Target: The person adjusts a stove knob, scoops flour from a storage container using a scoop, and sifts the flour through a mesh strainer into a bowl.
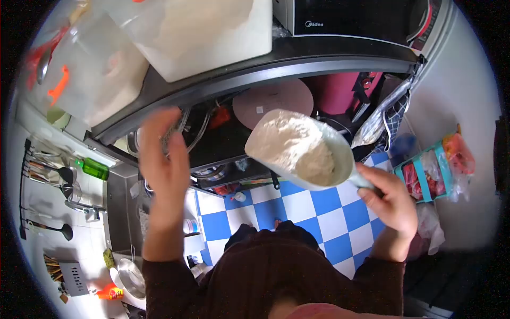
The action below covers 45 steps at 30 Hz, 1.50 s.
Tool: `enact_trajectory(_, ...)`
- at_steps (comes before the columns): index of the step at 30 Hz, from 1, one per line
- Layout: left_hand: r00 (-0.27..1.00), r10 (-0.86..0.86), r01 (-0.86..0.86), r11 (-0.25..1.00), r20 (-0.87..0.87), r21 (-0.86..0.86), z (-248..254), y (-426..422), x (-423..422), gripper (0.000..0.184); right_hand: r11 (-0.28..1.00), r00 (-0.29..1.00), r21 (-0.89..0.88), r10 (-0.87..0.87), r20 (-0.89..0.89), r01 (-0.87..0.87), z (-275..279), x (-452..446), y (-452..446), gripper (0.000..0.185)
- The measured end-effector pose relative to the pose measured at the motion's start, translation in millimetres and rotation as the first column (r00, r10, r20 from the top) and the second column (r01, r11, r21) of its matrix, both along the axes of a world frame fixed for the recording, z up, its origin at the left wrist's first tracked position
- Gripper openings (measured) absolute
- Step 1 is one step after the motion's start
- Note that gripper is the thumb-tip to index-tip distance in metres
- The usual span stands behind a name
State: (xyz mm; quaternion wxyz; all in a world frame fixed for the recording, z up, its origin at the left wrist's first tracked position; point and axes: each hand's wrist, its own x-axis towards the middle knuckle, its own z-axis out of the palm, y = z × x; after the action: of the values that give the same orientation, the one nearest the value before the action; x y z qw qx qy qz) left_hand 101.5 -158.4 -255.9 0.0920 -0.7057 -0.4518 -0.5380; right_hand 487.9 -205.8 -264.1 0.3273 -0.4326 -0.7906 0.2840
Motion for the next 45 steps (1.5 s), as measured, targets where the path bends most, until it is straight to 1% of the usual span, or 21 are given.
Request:
enact_trajectory(1,0.999,0.017,-0.017,1.0,-0.028,0.003,-20.8,-4.9,5.9,0.028,1.0,1.0,0.012,0.009,-0.011,-0.009,-7.6,-1.4,0.9,0.045)
enact_trajectory(2,1.0,0.002,-0.001,0.998,0.018,-0.07,-36.6,-12.3,14.0,0.027,0.999,1.0,-0.033,-0.001,-0.019,0.001,-16.2,-1.6,1.7,0.046)
enact_trajectory(4,0.992,0.008,0.014,0.985,0.126,-0.175,-69.6,-24.4,24.0,0.023,0.998,1.0,-0.056,0.008,-0.009,-0.009,-25.9,-3.0,4.6,0.047)
enact_trajectory(7,0.982,-0.02,0.06,0.976,0.188,-0.212,-90.4,-44.3,31.8,0.018,0.999,1.0,-0.038,0.022,0.01,-0.022,-37.7,-6.0,10.4,0.048)
enact_trajectory(10,0.989,-0.072,0.107,0.953,0.132,-0.284,-92.5,-64.1,37.1,0.017,0.998,0.997,-0.033,0.051,0.049,-0.049,-46.0,-9.1,17.2,0.049)
enact_trajectory(11,0.976,-0.135,0.178,0.945,0.169,-0.275,-96.0,-68.8,39.4,0.019,0.997,0.997,-0.039,0.066,0.038,-0.065,-48.7,-11.3,20.1,0.05)
enact_trajectory(13,0.973,-0.21,0.229,0.927,0.096,-0.297,-102.4,-75.7,48.4,0.019,0.994,0.995,-0.051,0.095,0.011,-0.094,-55.2,-11.8,27.4,0.05)
enact_trajectory(14,0.968,-0.231,0.252,0.912,0.101,-0.323,-101.8,-79.6,51.3,0.018,0.99,0.993,-0.082,0.116,0.023,-0.113,-53.4,-16.2,28.7,0.051)
enact_trajectory(17,0.953,-0.263,0.301,0.865,0.149,-0.403,-107.5,-88.5,57.9,0.016,0.984,0.984,-0.027,0.177,0.029,-0.176,-58.0,-27.0,35.7,0.05)
enact_trajectory(18,0.95,-0.269,0.311,0.853,0.157,-0.42,-108.9,-89.2,59.6,0.016,0.98,0.979,0.013,0.2,-0.029,-0.199,-65.4,-31.1,38.5,0.053)
enact_trajectory(20,0.944,-0.279,0.33,0.827,0.177,-0.455,-112.2,-90.0,63.2,0.015,0.974,0.975,-0.031,0.224,-0.001,-0.224,-66.0,-36.5,42.2,0.051)
enact_trajectory(21,0.945,-0.275,0.328,0.825,0.18,-0.461,-113.6,-90.3,65.0,0.015,0.97,0.971,-0.053,0.237,0.014,-0.236,-66.0,-39.1,44.3,0.05)
enact_trajectory(25,0.95,-0.247,0.309,0.82,0.189,-0.482,-117.9,-92.5,69.3,0.014,0.959,0.96,-0.049,0.28,-0.001,-0.28,-71.4,-50.0,50.3,0.05)
enact_trajectory(32,0.958,-0.189,0.276,0.817,0.217,-0.507,-127.0,-94.4,69.3,0.013,0.963,0.963,-0.026,0.268,-0.008,-0.268,-72.4,-59.6,53.6,0.05)
enact_trajectory(35,0.957,-0.201,0.283,0.812,0.211,-0.511,-127.9,-93.4,70.9,0.018,0.964,0.964,-0.018,0.265,-0.008,-0.265,-73.1,-61.1,54.3,0.05)
enact_trajectory(44,0.953,-0.194,0.292,0.79,0.233,-0.539,-131.1,-90.3,73.5,0.02,0.966,0.966,-0.041,0.256,0.026,-0.255,-70.6,-61.8,53.1,0.051)
enact_trajectory(45,0.948,-0.203,0.308,0.783,0.247,-0.541,-131.3,-89.4,73.4,0.016,0.966,0.966,-0.047,0.256,0.029,-0.254,-70.0,-62.0,53.0,0.051)
